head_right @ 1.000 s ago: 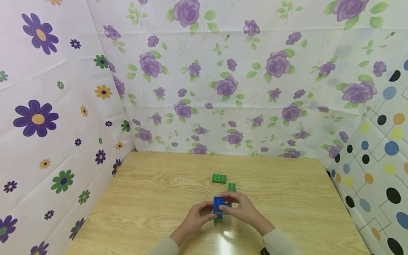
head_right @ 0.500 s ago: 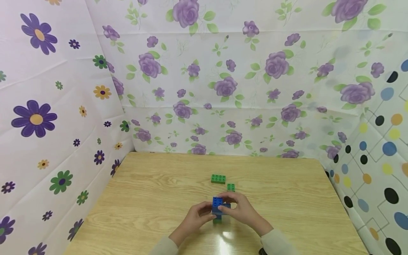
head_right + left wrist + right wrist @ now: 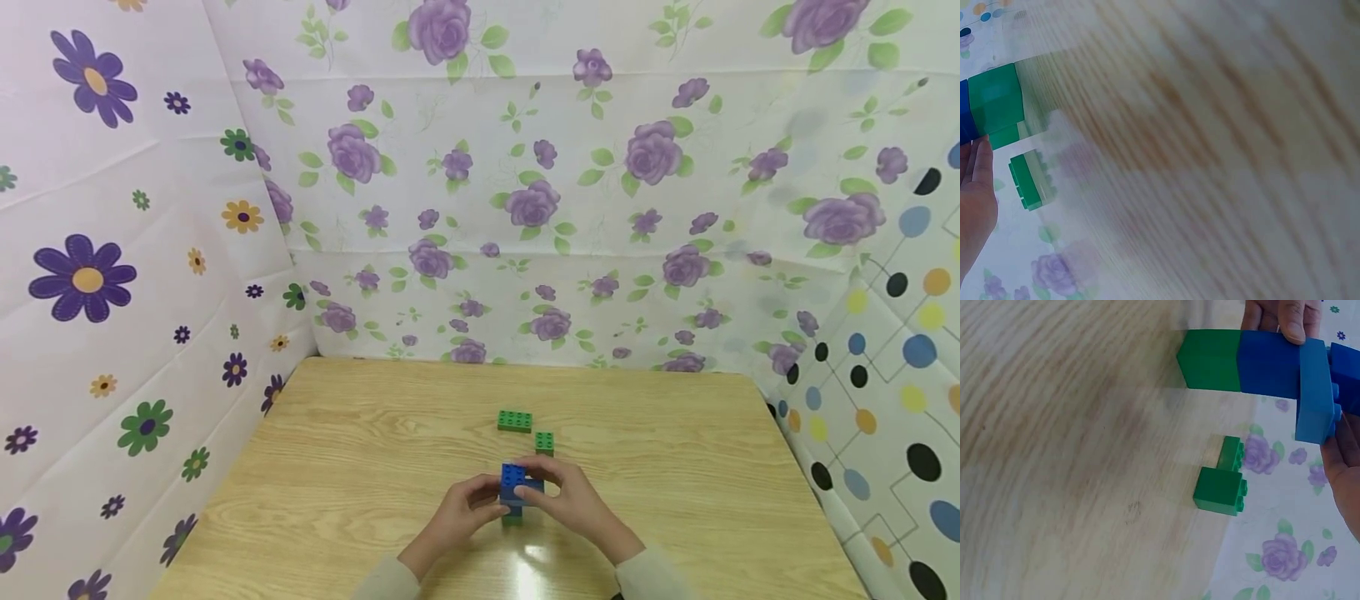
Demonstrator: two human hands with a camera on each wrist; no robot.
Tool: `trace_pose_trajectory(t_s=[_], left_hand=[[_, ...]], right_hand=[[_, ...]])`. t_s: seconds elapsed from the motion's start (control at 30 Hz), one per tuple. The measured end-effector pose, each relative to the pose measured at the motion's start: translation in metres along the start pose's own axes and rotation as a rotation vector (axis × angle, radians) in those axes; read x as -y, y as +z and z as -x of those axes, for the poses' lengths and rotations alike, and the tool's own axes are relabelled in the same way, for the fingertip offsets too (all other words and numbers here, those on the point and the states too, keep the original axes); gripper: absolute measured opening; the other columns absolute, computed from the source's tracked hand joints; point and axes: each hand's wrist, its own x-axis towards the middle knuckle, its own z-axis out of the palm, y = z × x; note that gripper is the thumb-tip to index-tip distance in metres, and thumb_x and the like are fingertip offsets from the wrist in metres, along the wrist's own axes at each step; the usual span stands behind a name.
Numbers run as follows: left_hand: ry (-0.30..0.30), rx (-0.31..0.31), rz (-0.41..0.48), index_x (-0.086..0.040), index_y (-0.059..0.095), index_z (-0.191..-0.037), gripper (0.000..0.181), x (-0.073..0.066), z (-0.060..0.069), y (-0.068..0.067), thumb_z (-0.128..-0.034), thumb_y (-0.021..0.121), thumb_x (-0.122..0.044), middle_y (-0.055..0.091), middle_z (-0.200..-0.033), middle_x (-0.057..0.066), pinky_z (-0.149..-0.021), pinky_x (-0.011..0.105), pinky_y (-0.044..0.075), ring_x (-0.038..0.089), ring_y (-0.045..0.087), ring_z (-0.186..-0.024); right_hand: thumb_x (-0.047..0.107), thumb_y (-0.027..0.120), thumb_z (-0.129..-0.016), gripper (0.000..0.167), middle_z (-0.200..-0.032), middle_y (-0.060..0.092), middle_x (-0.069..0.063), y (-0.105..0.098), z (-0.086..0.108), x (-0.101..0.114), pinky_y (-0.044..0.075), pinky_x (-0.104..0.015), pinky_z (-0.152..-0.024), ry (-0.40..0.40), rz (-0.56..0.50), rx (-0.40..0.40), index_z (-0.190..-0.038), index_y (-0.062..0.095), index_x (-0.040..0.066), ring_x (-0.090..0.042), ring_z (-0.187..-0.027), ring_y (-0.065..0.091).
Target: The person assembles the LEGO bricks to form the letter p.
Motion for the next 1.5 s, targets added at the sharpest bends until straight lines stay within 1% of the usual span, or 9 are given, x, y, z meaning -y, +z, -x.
trace_pose_trajectory(t_s=[0.13,0.33,0.47,0.57,0.63,0.83,1.0,1.13,1.5], left_hand=[[0.003,0.006,-0.001,-0.016,0.063,-0.123,0.034,0.000,0.000,0.001,-0.0891,0.070,-0.018,0.064,-0.119,-0.001,-0.099,0.027,0.048,0.013,0.059,-0.112],[0.012,0.005,-0.005,-0.016,0.063,-0.122,0.035,0.001,0.000,0.000,-0.0886,0.071,-0.019,0.064,-0.119,0.000,-0.099,0.029,0.049,0.014,0.059,-0.113],[0.022,0.003,-0.011,-0.016,0.063,-0.123,0.035,0.003,0.000,0.001,-0.0887,0.071,-0.019,0.064,-0.120,0.000,-0.099,0.029,0.049,0.014,0.059,-0.113],[0.032,0.005,-0.012,-0.015,0.062,-0.123,0.035,0.003,-0.001,0.001,-0.0890,0.070,-0.019,0.064,-0.120,0.000,-0.099,0.028,0.049,0.014,0.059,-0.113],[0.036,0.009,-0.009,-0.015,0.062,-0.123,0.036,0.004,-0.001,0.002,-0.0888,0.071,-0.019,0.064,-0.120,0.000,-0.099,0.028,0.049,0.014,0.060,-0.113],[0.031,0.004,0.001,-0.016,0.062,-0.124,0.036,0.003,-0.001,0.003,-0.0889,0.070,-0.019,0.064,-0.120,0.000,-0.099,0.028,0.049,0.013,0.059,-0.113],[0.027,0.002,-0.003,-0.016,0.062,-0.124,0.036,0.004,0.000,0.002,-0.0892,0.070,-0.019,0.064,-0.121,0.000,-0.099,0.027,0.048,0.013,0.059,-0.114],[0.028,0.003,-0.021,-0.015,0.062,-0.124,0.036,0.004,0.001,0.001,-0.0893,0.070,-0.020,0.063,-0.121,0.000,-0.099,0.027,0.048,0.014,0.059,-0.114],[0.025,-0.004,-0.019,-0.014,0.062,-0.125,0.037,0.002,0.002,0.002,-0.0892,0.070,-0.018,0.063,-0.122,0.001,-0.099,0.030,0.049,0.017,0.059,-0.115]], right_hand=[[0.026,0.066,-0.093,0.036,-0.125,0.061,-0.006,-0.001,0.000,0.001,0.050,-0.038,-0.098,-0.004,0.004,0.003,-0.127,0.061,0.014,-0.019,-0.112,0.059],[0.019,0.066,-0.093,0.034,-0.120,0.063,-0.009,-0.004,-0.001,0.020,0.051,-0.048,-0.094,-0.006,0.067,0.022,-0.125,0.061,0.007,-0.028,-0.109,0.060],[0.017,0.066,-0.093,0.033,-0.118,0.064,-0.009,-0.001,-0.004,0.017,0.053,-0.046,-0.091,-0.055,0.122,0.020,-0.124,0.062,0.007,-0.026,-0.106,0.061],[0.022,0.066,-0.093,0.034,-0.118,0.064,-0.005,0.000,-0.005,0.009,0.055,-0.040,-0.091,-0.088,0.141,0.014,-0.124,0.063,0.010,-0.023,-0.106,0.062],[0.024,0.066,-0.093,0.035,-0.119,0.064,-0.005,0.000,-0.004,0.006,0.054,-0.039,-0.092,-0.086,0.124,0.008,-0.125,0.063,0.011,-0.022,-0.107,0.061],[0.027,0.067,-0.092,0.037,-0.123,0.062,-0.002,0.004,0.000,-0.005,0.051,-0.043,-0.097,-0.001,0.038,-0.039,-0.126,0.062,0.013,-0.018,-0.111,0.059],[0.026,0.069,-0.091,0.035,-0.117,0.065,0.003,0.012,0.002,-0.009,0.048,-0.036,-0.099,0.014,-0.014,-0.098,-0.122,0.061,0.012,-0.012,-0.108,0.060],[0.024,0.071,-0.089,0.028,-0.114,0.067,0.004,0.016,0.003,-0.009,0.047,-0.032,-0.100,0.030,-0.056,-0.144,-0.115,0.065,0.017,-0.012,-0.106,0.061],[0.023,0.071,-0.089,0.025,-0.118,0.066,-0.002,0.019,0.003,-0.009,0.045,-0.053,-0.100,0.018,-0.057,-0.172,-0.112,0.065,0.014,-0.013,-0.106,0.060]])
